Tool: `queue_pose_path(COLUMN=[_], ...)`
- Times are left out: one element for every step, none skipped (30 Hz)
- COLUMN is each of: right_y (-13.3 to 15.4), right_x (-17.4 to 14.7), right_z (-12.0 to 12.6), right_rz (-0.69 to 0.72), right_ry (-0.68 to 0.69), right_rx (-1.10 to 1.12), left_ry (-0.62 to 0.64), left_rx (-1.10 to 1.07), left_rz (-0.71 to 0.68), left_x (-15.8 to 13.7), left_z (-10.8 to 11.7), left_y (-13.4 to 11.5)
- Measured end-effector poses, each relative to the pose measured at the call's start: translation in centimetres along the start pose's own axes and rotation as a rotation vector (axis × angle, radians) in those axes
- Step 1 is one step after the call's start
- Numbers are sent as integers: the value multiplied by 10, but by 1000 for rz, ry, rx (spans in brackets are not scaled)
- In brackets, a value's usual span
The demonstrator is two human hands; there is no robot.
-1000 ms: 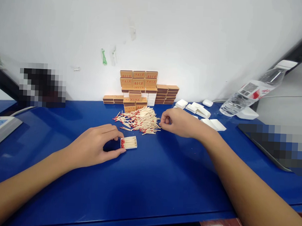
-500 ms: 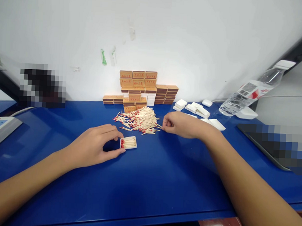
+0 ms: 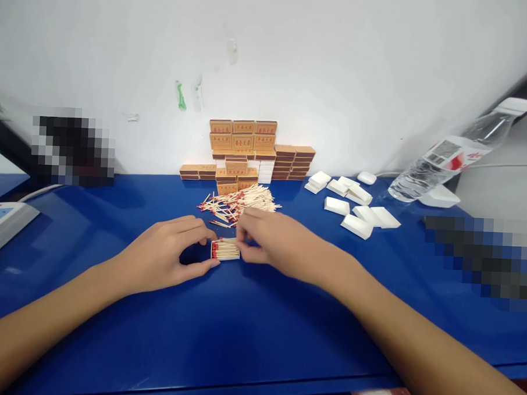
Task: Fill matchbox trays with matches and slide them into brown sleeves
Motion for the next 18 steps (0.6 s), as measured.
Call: queue_pose_path(right_y=[5,9,11,11,11,11,10,9,8,8,7,7,7,6,6,6,6,5], right_x=[2,3,4,4,4,3,3,2,1,0,-1,-1,-2,-3,-3,-3,-3,-3], right_z=[-6,-11,-14,-17,-18,-18,-18,-17,-16,-15,-14,-13,-12,-12,-12,-12,-12,-13], right_rz=[23,41,50,50,48,43,40,41,43,45,44,42,39,37,36,38,41,46], right_ry=[17,28,34,33,28,22,20,21,24,31,40,46,47,45,40,32,20,8], right_rx=[-22,-45,-70,-94,-115,-131,-139,-137,-128,-113,-98,-84,-76,-72,-72,-75,-83,-96], left_ry=[0,-1,-3,-7,-9,-11,-11,-10,-8,-7,-5,-3,-2,-3,-3,-4,-6,-8], left_rx=[4,6,6,5,4,3,2,1,0,-2,-4,-5,-4,-2,1,3,4,3], left_rz=[-5,-11,-16,-21,-25,-27,-27,-26,-25,-24,-23,-23,-24,-26,-28,-29,-30,-30], left_x=[0,1,1,1,2,2,1,1,1,1,0,0,0,0,0,0,0,0], left_z=[0,0,0,1,1,1,2,2,2,2,2,2,1,1,1,1,1,1], left_y=[0,0,0,0,-1,-1,-1,-1,-1,-2,-2,-2,-2,-2,-2,-2,-2,-2])
Point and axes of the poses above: each hand's wrist, its own x-axis towards the middle knuckle, its own z-axis out of the back of the hand, y = z × x, the point moved 2 cm from there along x, towards the middle knuckle
